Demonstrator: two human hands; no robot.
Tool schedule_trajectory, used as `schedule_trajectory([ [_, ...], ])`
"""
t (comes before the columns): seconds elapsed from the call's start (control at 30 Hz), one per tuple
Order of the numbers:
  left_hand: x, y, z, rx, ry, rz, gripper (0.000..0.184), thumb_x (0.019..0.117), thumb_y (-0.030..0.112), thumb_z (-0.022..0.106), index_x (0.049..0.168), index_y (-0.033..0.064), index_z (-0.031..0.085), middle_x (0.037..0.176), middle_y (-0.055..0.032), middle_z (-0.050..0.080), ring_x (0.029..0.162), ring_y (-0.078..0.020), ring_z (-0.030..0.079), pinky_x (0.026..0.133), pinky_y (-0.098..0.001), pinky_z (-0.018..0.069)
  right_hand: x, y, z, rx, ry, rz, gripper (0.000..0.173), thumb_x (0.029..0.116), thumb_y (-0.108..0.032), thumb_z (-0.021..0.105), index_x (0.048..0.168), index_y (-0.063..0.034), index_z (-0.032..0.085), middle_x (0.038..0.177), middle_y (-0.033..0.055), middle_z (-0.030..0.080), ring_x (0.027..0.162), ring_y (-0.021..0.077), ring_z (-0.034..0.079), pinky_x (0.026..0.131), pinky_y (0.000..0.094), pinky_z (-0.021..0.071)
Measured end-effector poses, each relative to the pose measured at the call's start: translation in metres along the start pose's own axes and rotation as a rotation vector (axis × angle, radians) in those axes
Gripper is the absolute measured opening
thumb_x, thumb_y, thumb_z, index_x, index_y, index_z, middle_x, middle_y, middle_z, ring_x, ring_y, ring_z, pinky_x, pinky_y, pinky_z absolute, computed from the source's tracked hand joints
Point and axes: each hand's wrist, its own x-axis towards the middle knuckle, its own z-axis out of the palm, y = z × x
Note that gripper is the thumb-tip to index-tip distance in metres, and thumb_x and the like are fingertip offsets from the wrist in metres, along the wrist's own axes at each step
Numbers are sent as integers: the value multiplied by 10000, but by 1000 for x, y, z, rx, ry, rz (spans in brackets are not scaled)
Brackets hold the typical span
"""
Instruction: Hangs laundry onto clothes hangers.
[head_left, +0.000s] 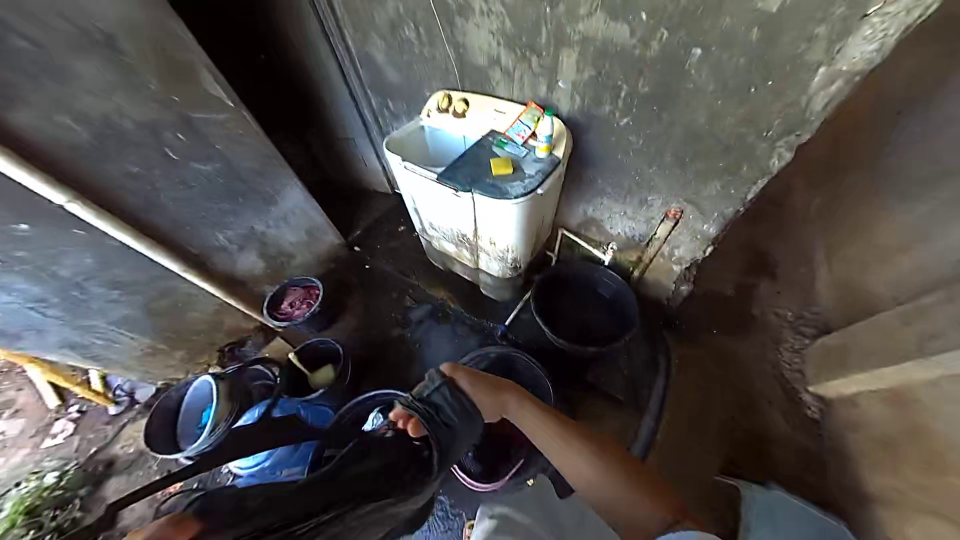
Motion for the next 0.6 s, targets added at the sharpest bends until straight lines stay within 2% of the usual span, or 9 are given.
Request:
schedule_trajectory([
  [0.03,-3,-12,14,-25,-27,-1,210,1040,453,548,1028,355,733,988,188,733,927,37,679,859,-195,566,-10,5,-3,47,2,75,467,1070,-295,392,1264,67,616,1088,86,736,980,78,697,929,300,573],
  [0.1,-7,-27,42,-115,-60,-12,217,1042,451,539,1041,366,739,999,173,743,919,23,692,827,-209,588,-23,12,-7,14,41,88,562,1044,-423,463,1329,44,592,1088,64,744,962,70,703,925,297,579],
  [0.17,-3,-35,58,-199,-117,-26,235,1021,467,574,1063,334,762,1010,136,756,908,-8,709,794,-230,607,-29,12,-8,-65,131,71,468,1007,-406,573,1214,8,641,1055,22,759,954,42,705,909,275,581],
  [0.27,10,-41,57,-281,-165,-55,437,943,559,652,1244,248,718,1180,50,739,1060,-80,699,907,-282,595,-45,-2,-22,-150,250,-4,307,982,-310,670,1124,-39,697,1032,-7,772,946,42,716,902,278,597],
  [0.33,18,-40,46,-345,-114,-91,642,883,684,636,1350,242,648,1247,1,714,1103,-132,689,925,-328,591,-61,-10,-41,-72,363,-26,331,958,-385,696,1119,-97,722,986,-20,756,878,58,704,833,281,603],
  [0.4,25,-29,37,-384,-43,-126,700,873,762,538,1373,282,640,1251,-10,720,1089,-146,706,892,-343,607,-76,-15,-61,23,446,-66,355,922,-502,698,1102,-201,752,947,-58,748,808,39,683,748,245,587],
  [0.47,29,-15,34,-459,-1,-142,626,935,688,523,1377,261,638,1258,-31,715,1102,-165,705,916,-369,602,-88,-17,-78,19,471,-122,324,886,-495,746,1124,-276,764,975,-77,759,819,31,697,756,232,596],
  [0.53,32,-6,34,-499,1,-138,525,990,578,533,1392,253,627,1263,-31,708,1110,-155,698,945,-372,588,-94,-19,-83,-91,546,-136,330,820,-498,808,1084,-305,762,942,-107,750,788,1,676,714,210,582],
  [0.6,36,-1,34,-524,58,-123,479,989,465,610,1390,204,637,1211,-73,722,1047,-167,716,904,-374,605,-98,-24,-83,-278,613,-175,296,790,-461,836,1046,-333,758,961,-166,752,858,-39,691,779,185,597],
])
